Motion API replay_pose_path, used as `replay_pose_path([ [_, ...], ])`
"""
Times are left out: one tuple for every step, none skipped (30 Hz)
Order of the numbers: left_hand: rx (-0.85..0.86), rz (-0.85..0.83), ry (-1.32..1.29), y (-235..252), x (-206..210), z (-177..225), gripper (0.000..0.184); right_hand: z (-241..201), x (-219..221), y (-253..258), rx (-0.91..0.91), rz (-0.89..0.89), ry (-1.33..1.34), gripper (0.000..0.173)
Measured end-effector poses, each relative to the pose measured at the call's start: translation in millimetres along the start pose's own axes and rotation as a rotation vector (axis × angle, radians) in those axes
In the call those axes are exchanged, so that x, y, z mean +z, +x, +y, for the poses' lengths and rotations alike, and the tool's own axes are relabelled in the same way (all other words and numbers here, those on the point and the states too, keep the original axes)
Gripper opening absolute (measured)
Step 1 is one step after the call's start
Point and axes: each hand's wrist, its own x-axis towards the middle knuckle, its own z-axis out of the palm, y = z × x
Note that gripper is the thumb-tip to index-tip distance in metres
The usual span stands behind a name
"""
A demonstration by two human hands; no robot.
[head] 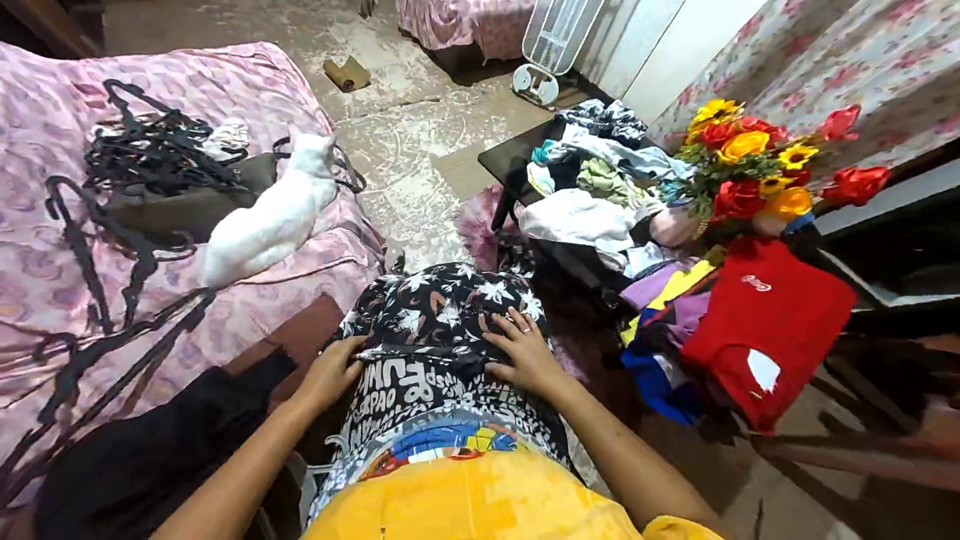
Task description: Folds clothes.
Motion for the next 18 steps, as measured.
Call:
replay_pose_path([
  [0.016, 0.039, 0.052, 5.6, -1.6, 2.7, 0.035, -10.0, -6.9, 6.5, 0.026, -0.013, 0.023, 0.061],
  [0.060, 0.057, 0.096, 13.3, -6.8, 13.2, 0.027, -23.2, -12.0, 16.1, 0.029, -0.002, 0.055, 0.067],
  [0.139, 0.082, 0.117, 22.3, -15.4, 31.1, 0.022, -39.2, -15.6, 28.0, 0.005, 0.027, 0.097, 0.076],
  [0.246, 0.123, 0.110, 30.7, -26.8, 56.1, 0.018, -57.3, -18.3, 41.1, -0.044, 0.067, 0.139, 0.085],
  [0.372, 0.178, 0.091, 38.0, -38.5, 84.4, 0.017, -75.9, -21.0, 54.4, -0.092, 0.094, 0.182, 0.091],
  [0.497, 0.252, 0.058, 44.4, -47.9, 110.4, 0.015, -93.3, -25.0, 66.4, -0.118, 0.102, 0.237, 0.089],
  [0.595, 0.342, -0.010, 52.1, -54.8, 129.8, 0.014, -107.7, -31.4, 77.1, -0.116, 0.127, 0.334, 0.074],
  [0.646, 0.430, -0.121, 62.2, -60.7, 141.4, 0.016, -118.2, -42.2, 86.5, -0.092, 0.190, 0.446, 0.050],
  [0.649, 0.475, -0.272, 73.2, -66.6, 146.8, 0.024, -124.0, -56.2, 93.3, -0.085, 0.275, 0.546, 0.033],
  [0.620, 0.423, -0.400, 82.0, -73.5, 146.5, 0.044, -126.1, -73.1, 96.1, -0.115, 0.362, 0.621, 0.024],
  [0.571, 0.313, -0.472, 90.1, -78.8, 142.3, 0.068, -127.1, -94.6, 93.1, -0.167, 0.423, 0.681, 0.023],
  [0.506, 0.216, -0.486, 98.3, -79.9, 136.5, 0.077, -128.1, -118.7, 85.4, -0.213, 0.470, 0.731, 0.022],
  [0.450, 0.150, -0.431, 107.5, -77.0, 128.8, 0.068, -128.0, -143.5, 73.9, -0.250, 0.527, 0.766, 0.020],
  [0.443, 0.119, -0.306, 118.7, -71.5, 117.3, 0.047, -125.6, -167.7, 61.2, -0.280, 0.604, 0.789, 0.017],
  [0.439, 0.133, -0.160, 129.8, -67.0, 103.9, 0.027, -119.6, -190.1, 51.0, -0.309, 0.703, 0.817, 0.015],
  [0.379, 0.161, -0.053, 138.6, -68.9, 92.6, 0.023, -110.6, -212.4, 44.6, -0.321, 0.812, 0.839, 0.013],
  [0.301, 0.213, 0.004, 147.9, -76.4, 82.0, 0.023, -99.1, -234.2, 41.0, -0.301, 0.915, 0.836, 0.011],
  [0.220, 0.271, 0.040, 156.0, -90.4, 75.2, 0.023, -84.4, -253.7, 40.5, -0.254, 0.999, 0.813, 0.011],
])
